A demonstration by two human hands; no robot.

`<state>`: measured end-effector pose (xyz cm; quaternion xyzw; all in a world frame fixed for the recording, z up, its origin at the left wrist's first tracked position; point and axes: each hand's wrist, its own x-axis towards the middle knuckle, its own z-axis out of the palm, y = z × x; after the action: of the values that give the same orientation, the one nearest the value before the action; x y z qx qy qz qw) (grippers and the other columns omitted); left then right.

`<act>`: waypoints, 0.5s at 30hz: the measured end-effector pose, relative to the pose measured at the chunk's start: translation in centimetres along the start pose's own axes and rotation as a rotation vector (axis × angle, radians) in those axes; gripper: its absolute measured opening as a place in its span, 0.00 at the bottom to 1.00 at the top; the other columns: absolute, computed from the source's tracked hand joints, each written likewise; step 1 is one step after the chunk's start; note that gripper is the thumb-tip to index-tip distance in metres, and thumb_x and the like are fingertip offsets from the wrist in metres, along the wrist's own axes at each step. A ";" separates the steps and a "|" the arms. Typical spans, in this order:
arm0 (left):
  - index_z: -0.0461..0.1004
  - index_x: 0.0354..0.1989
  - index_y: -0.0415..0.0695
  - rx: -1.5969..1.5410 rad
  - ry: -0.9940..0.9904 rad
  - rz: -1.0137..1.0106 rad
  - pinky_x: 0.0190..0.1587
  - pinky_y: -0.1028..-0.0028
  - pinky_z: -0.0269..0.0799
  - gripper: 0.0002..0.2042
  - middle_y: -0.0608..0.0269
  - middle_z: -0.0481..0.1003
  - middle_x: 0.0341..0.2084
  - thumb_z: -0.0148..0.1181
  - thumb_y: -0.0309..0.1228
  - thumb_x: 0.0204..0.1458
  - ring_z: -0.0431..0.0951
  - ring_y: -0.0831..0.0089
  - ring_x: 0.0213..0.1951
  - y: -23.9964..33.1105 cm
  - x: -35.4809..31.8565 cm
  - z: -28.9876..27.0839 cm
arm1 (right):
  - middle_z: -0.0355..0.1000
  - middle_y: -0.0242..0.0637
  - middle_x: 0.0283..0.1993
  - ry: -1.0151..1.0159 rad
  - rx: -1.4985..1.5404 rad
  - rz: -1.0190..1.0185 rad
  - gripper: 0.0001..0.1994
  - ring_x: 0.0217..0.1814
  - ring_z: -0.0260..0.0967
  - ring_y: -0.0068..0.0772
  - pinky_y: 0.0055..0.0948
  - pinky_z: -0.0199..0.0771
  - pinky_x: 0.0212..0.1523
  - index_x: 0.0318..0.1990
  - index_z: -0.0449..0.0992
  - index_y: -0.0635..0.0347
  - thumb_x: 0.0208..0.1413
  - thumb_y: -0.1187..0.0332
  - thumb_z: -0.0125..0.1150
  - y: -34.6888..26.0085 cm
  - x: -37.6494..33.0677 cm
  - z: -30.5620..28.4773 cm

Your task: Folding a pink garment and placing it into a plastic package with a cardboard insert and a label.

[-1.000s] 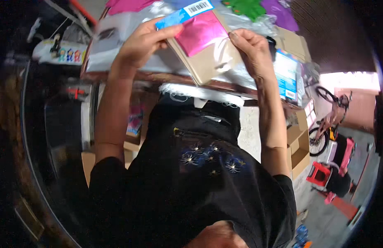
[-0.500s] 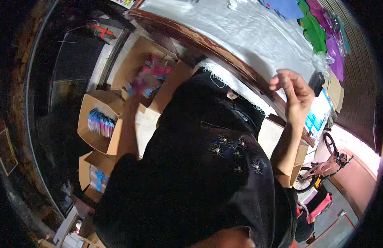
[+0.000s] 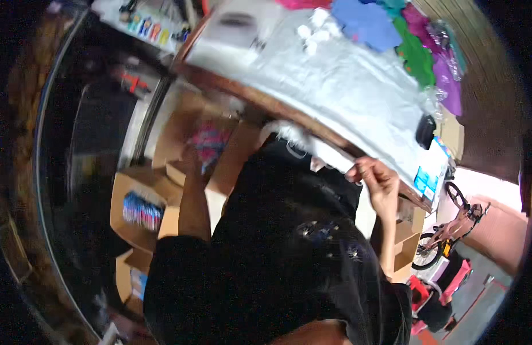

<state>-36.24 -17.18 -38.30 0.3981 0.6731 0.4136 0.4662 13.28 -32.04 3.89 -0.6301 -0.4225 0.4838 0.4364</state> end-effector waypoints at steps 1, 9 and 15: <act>0.74 0.56 0.38 0.019 0.133 0.118 0.44 0.56 0.77 0.26 0.50 0.82 0.40 0.67 0.41 0.52 0.82 0.57 0.43 2.1 -0.6 0.0 | 0.80 0.38 0.36 0.051 -0.029 -0.008 0.09 0.36 0.77 0.25 0.25 0.77 0.40 0.46 0.79 0.69 0.68 0.70 0.59 0.5 -0.1 -0.4; 0.80 0.50 0.38 0.263 0.320 1.071 0.49 0.69 0.77 0.11 0.58 0.81 0.46 0.60 0.30 0.64 0.81 0.70 0.44 40.9 -0.1 7.4 | 0.82 0.37 0.36 0.081 -0.178 -0.035 0.09 0.38 0.77 0.23 0.24 0.76 0.40 0.46 0.80 0.72 0.66 0.73 0.60 -0.1 0.7 -2.3; 0.84 0.41 0.43 0.477 -0.237 1.425 0.47 0.66 0.79 0.08 0.51 0.82 0.42 0.67 0.29 0.54 0.84 0.61 0.42 50.4 5.5 23.3 | 0.82 0.37 0.35 0.056 -0.342 -0.161 0.08 0.34 0.76 0.26 0.24 0.76 0.39 0.46 0.81 0.69 0.65 0.73 0.61 -0.8 2.8 -2.4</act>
<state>-7.77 9.39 1.64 0.8683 0.2699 0.4123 0.0566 16.04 -29.51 4.35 -0.6727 -0.5351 0.3506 0.3717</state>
